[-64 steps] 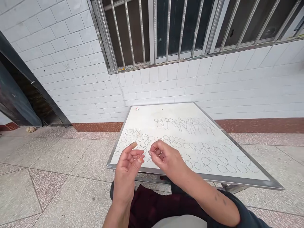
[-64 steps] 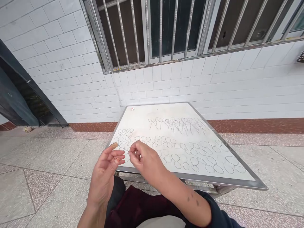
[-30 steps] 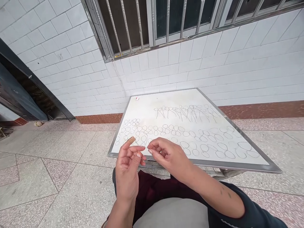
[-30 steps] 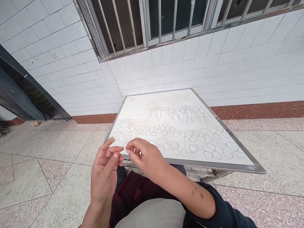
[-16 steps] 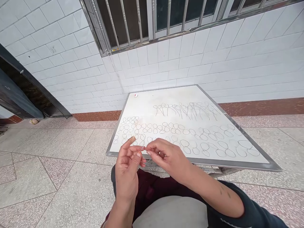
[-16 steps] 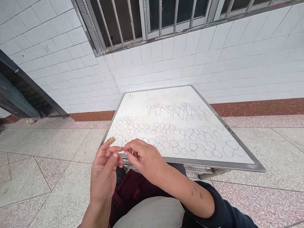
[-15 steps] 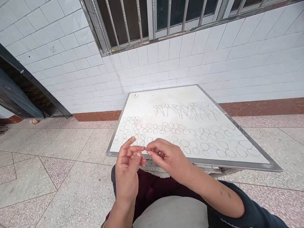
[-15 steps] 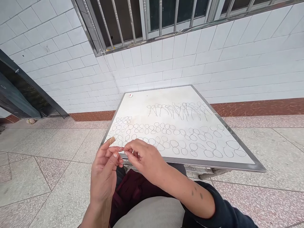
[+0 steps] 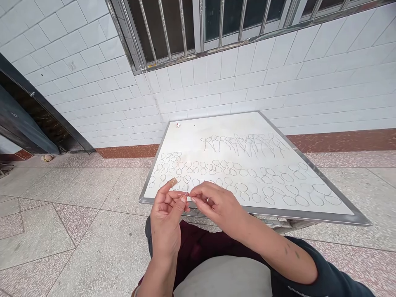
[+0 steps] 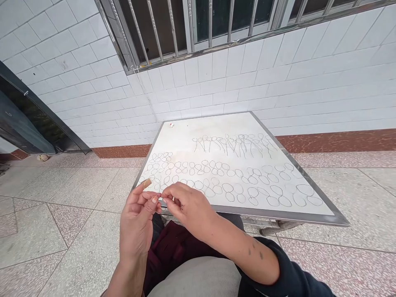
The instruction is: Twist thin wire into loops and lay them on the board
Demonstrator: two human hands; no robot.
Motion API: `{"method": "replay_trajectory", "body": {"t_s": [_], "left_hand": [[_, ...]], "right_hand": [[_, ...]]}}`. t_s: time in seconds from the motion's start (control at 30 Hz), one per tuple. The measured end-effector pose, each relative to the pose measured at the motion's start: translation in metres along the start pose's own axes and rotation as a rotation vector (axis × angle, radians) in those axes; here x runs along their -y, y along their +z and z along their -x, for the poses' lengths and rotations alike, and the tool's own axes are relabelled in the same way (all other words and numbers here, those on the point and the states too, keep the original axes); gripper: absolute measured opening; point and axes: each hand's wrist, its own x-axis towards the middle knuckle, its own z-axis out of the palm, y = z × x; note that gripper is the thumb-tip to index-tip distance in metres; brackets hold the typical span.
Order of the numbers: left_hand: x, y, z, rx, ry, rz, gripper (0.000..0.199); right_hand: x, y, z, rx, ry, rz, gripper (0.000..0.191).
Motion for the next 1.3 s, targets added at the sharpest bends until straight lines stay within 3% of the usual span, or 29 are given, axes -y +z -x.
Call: {"method": "replay_trajectory", "body": {"t_s": [0.2,0.33,0.47,0.6,0.73,1.0,1.17,1.3], "left_hand": [[0.001,0.001,-0.001,-0.097,-0.013,0.065,0.039],[0.001,0.002,-0.003,-0.163,0.012,0.097,0.041],[0.002,0.001,-0.003,-0.142,0.011,0.086,0.041],[0.005,0.0,-0.002,-0.093,0.003,0.068,0.041],[0.006,-0.003,-0.002,-0.101,0.049,0.037,0.041],[-0.003,-0.005,-0.004,-0.223,0.173,0.103,0.038],[-0.005,-0.002,-0.006,-0.25,0.211,0.082,0.037],[-0.004,0.001,-0.004,-0.178,0.168,-0.024,0.037]], "right_hand": [[0.002,0.006,0.001,-0.029,0.025,-0.075,0.011],[0.001,0.018,0.004,-0.01,0.159,-0.25,0.008],[-0.001,0.026,0.008,0.074,0.306,-0.499,0.005],[-0.002,0.025,0.007,0.105,0.278,-0.511,0.005],[-0.008,0.026,0.008,0.054,0.286,-0.565,0.009],[-0.016,0.038,0.026,-0.065,0.397,-1.112,0.016],[-0.013,0.036,0.028,0.023,0.52,-1.317,0.019],[-0.01,0.031,0.023,0.142,0.532,-1.451,0.036]]}}
